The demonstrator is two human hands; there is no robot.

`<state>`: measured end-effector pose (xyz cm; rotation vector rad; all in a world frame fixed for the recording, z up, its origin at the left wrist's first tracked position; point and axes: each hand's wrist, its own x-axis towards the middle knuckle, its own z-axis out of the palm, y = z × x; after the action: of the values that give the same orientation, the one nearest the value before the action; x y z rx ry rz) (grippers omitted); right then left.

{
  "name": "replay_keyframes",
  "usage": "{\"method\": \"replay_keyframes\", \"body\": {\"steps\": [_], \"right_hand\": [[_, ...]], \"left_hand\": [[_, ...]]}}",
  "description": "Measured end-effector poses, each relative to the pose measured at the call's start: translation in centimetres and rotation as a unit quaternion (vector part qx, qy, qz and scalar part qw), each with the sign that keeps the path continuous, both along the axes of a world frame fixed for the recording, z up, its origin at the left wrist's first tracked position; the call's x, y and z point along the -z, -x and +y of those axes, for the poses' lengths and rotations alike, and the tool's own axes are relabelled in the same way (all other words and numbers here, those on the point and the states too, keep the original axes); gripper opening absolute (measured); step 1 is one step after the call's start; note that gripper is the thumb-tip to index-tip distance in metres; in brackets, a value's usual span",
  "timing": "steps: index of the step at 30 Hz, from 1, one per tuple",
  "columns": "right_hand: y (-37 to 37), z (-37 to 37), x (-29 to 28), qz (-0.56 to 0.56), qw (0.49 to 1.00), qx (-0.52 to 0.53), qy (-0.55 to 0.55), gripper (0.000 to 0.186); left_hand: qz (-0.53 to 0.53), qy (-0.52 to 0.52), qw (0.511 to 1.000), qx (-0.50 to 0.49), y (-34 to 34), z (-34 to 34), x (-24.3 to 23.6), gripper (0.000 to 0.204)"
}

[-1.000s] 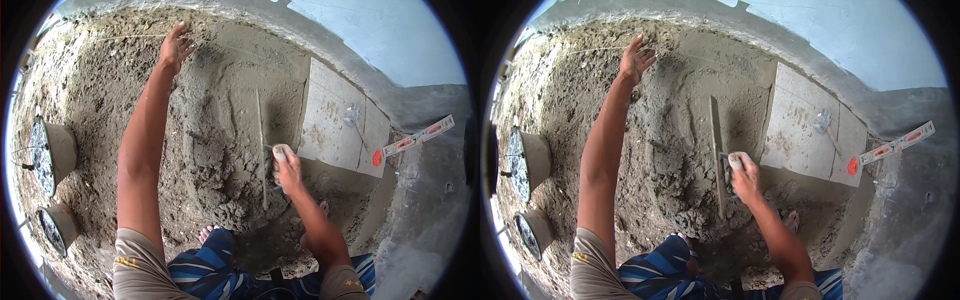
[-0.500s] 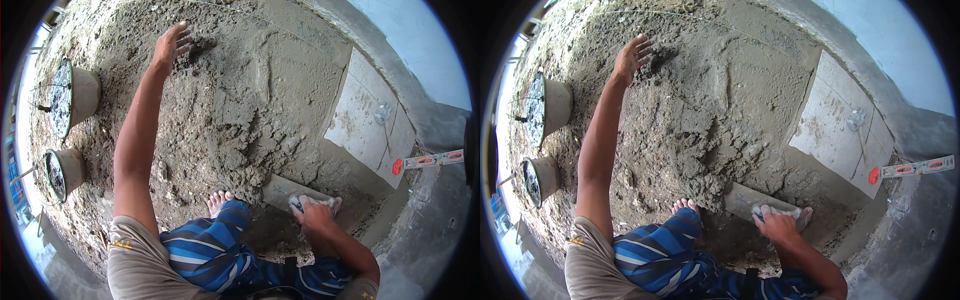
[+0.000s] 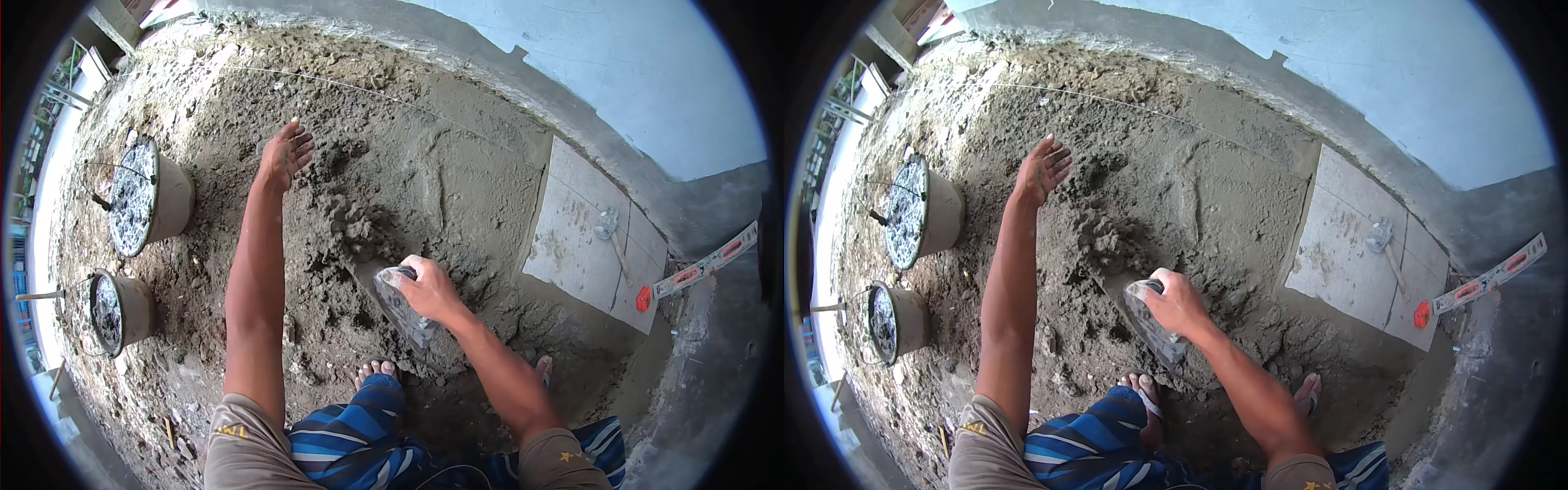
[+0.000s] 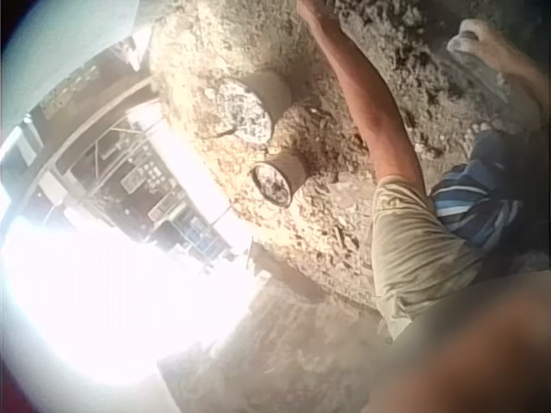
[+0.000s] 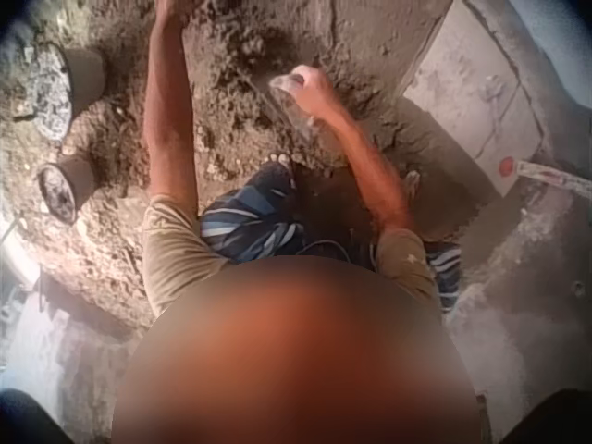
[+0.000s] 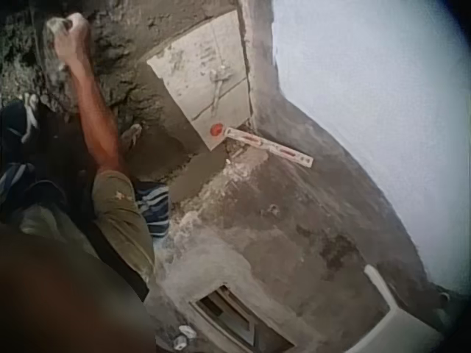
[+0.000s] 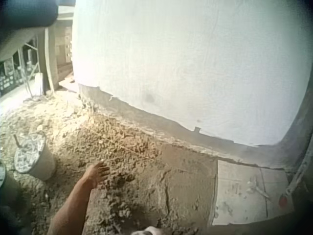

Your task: Installing floor tiles by spreading mortar and tapping them into place with a rubber mallet.

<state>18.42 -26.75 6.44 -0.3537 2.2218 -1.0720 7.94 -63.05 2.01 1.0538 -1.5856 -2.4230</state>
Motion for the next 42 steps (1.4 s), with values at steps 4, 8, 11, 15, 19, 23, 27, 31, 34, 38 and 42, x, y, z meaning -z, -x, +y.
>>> {"method": "replay_keyframes", "body": {"steps": [4,8,11,15,19,23,27,31,34,38,42], "right_hand": [[7.2,-0.7,-1.5,-0.332,0.928,0.115,0.127,0.037],[2.5,4.8,-3.6,0.023,0.993,-0.101,-0.05,0.043],[0.6,8.3,-3.5,0.218,0.955,-0.1,-0.174,0.037],[6.5,6.3,-0.9,0.323,0.904,-0.178,-0.218,0.036],[14.5,0.3,1.7,0.342,0.884,-0.187,-0.259,0.033],[19.5,-0.3,2.0,0.26,0.941,-0.066,-0.205,0.035],[14.4,5.1,0.8,0.111,0.982,-0.078,-0.129,0.039],[3.9,15.5,-3.3,0.085,0.968,-0.172,-0.162,0.042],[-3.1,25.3,-6.7,0.047,0.917,-0.211,-0.335,0.046],[-10.0,34.8,-7.8,0.101,0.882,-0.33,-0.321,0.046],[-11.4,34.1,-3.1,0.005,0.867,-0.385,-0.316,0.047]], "left_hand": [[0.065,0.042,0.997,-0.002,3.8,0.3,-1.8,0.072],[0.031,0.023,0.998,0.058,6.7,1.8,-0.2,0.072],[0.006,-0.011,0.998,0.061,9.7,2.4,2.3,0.078],[0.015,-0.006,1.0,0.023,15.1,2.4,4.2,0.084],[0.05,-0.02,0.998,0.033,18.1,2.9,4.3,0.085],[0.096,-0.034,0.995,0.016,19.3,3.4,2.7,0.081],[0.043,0.053,0.997,0.038,16.6,3.8,1.6,0.077],[0.016,0.181,0.98,0.082,9.8,3.6,1.5,0.065],[0.026,0.206,0.974,0.087,2.2,2.0,1.0,0.066],[-0.027,0.155,0.987,-0.019,-6.5,1.1,0.3,0.054],[-0.037,0.137,0.988,-0.054,-10.1,2.1,0.2,0.052]]}}
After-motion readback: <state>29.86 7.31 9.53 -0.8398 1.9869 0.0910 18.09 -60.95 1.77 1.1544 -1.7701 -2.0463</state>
